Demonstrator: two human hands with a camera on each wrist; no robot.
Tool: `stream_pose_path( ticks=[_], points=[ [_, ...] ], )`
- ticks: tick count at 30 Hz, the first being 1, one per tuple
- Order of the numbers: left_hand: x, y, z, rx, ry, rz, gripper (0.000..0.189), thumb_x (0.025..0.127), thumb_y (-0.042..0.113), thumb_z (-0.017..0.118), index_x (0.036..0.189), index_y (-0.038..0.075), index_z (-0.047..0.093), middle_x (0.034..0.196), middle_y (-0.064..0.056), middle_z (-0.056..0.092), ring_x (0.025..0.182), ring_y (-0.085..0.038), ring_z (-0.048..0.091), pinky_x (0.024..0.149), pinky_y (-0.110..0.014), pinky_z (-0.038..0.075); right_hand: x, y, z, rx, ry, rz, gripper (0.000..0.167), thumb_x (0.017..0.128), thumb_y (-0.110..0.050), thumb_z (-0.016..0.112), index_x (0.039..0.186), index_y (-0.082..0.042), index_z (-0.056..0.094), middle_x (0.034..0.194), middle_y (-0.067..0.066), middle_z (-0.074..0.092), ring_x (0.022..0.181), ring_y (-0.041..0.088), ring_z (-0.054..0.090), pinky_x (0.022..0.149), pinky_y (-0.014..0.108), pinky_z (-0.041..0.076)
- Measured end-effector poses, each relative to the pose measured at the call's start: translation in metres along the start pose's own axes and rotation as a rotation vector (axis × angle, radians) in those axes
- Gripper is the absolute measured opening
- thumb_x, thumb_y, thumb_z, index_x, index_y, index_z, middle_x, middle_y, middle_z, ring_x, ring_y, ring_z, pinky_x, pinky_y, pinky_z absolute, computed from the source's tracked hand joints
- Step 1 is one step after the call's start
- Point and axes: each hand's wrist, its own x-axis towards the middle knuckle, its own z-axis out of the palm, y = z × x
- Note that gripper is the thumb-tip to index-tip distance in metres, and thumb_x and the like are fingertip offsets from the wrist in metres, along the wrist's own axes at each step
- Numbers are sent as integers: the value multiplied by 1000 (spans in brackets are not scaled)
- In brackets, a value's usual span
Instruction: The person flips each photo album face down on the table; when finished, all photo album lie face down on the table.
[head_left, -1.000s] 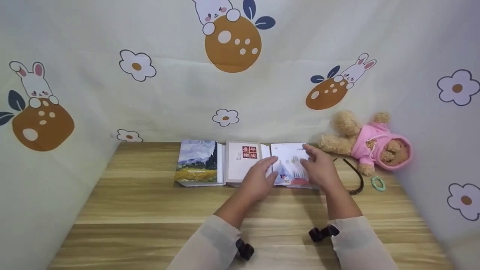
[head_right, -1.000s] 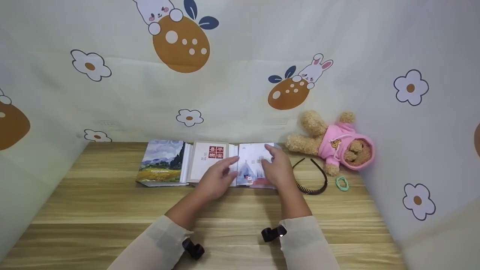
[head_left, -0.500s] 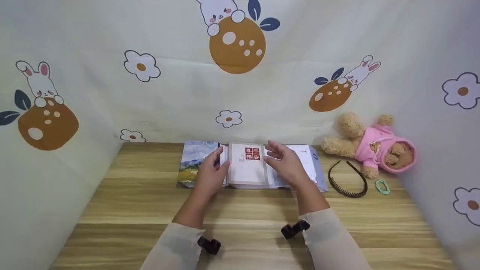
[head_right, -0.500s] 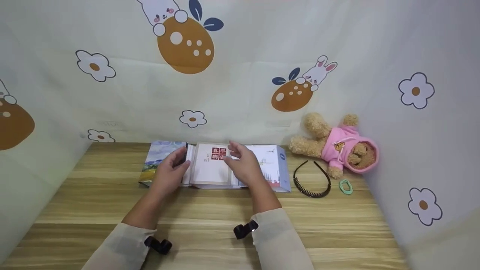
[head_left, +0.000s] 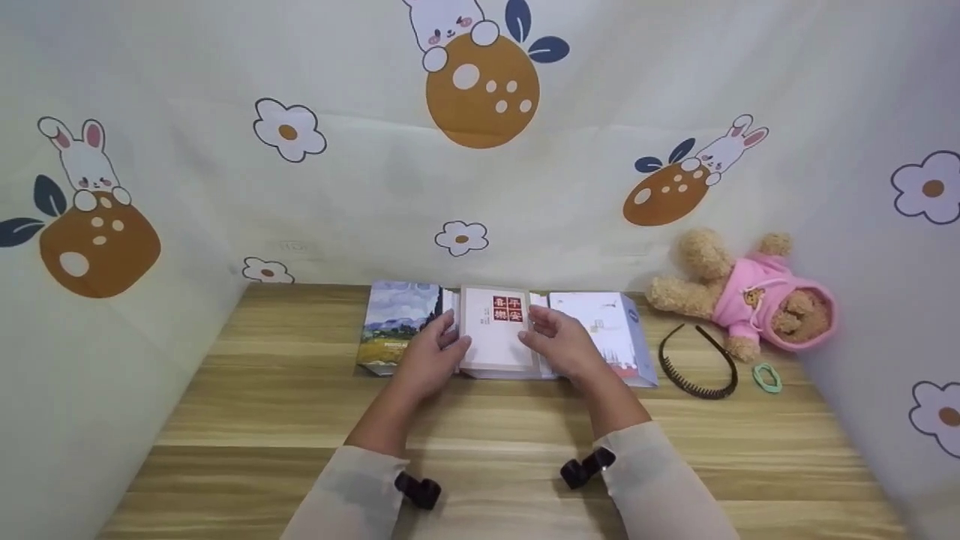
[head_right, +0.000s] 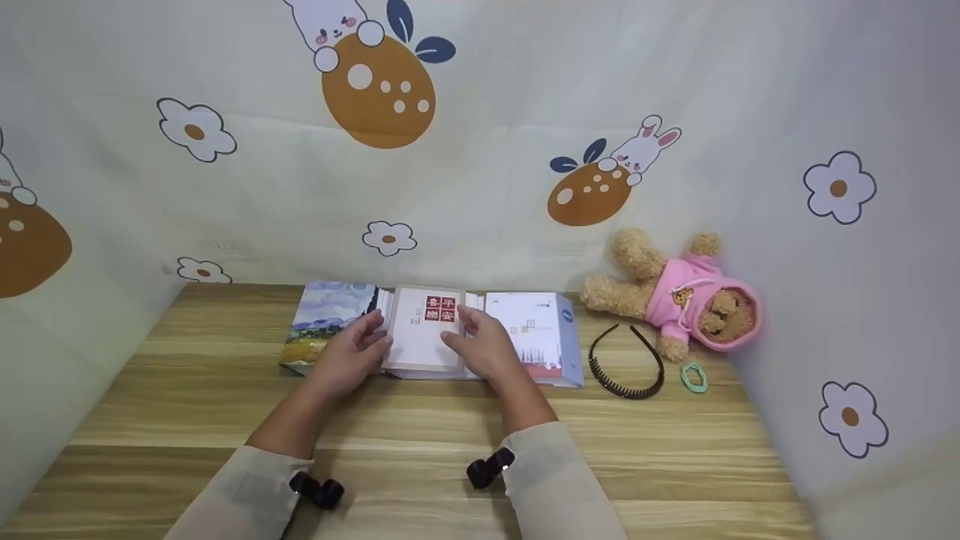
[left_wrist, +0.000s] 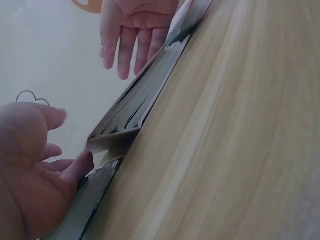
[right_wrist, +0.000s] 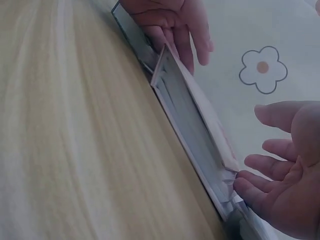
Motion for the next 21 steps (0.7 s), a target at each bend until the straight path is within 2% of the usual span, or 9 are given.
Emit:
stream_pose_path(
  ticks=[5,10,14,21],
  points=[
    [2,-4,-1,12,-56,11,75,100,12,71,166,8,37,164,-15,52,147,-32,58,116,-42,55,-3,0,5,-27,-18,23,59,101,-19,74,156,-7,55,163,11,55,156,31,48,132,47,36],
    [4,-6,-7,-50,-43,-1,73,97,1,68,164,5,39,161,-19,55,145,-35,59,109,-41,60,-7,0,12,-46,-76,-17,63,101,-17,73,158,-5,51,166,12,50,159,30,42,134,47,31],
    [4,-8,-11,-81,-37,-21,73,98,0,68,164,4,39,162,-19,54,146,-35,58,112,-42,58,-8,0,15,-36,-86,-35,62,101,-17,72,158,-5,51,165,12,51,158,30,44,134,48,30],
    [0,3,-9,-197,-14,25,68,99,6,67,163,8,43,167,-12,50,148,-35,56,116,-45,55,-10,-6,11,-32,-93,-51,60,102,-21,71,157,-7,53,164,12,53,158,31,44,134,49,30]
  ],
)
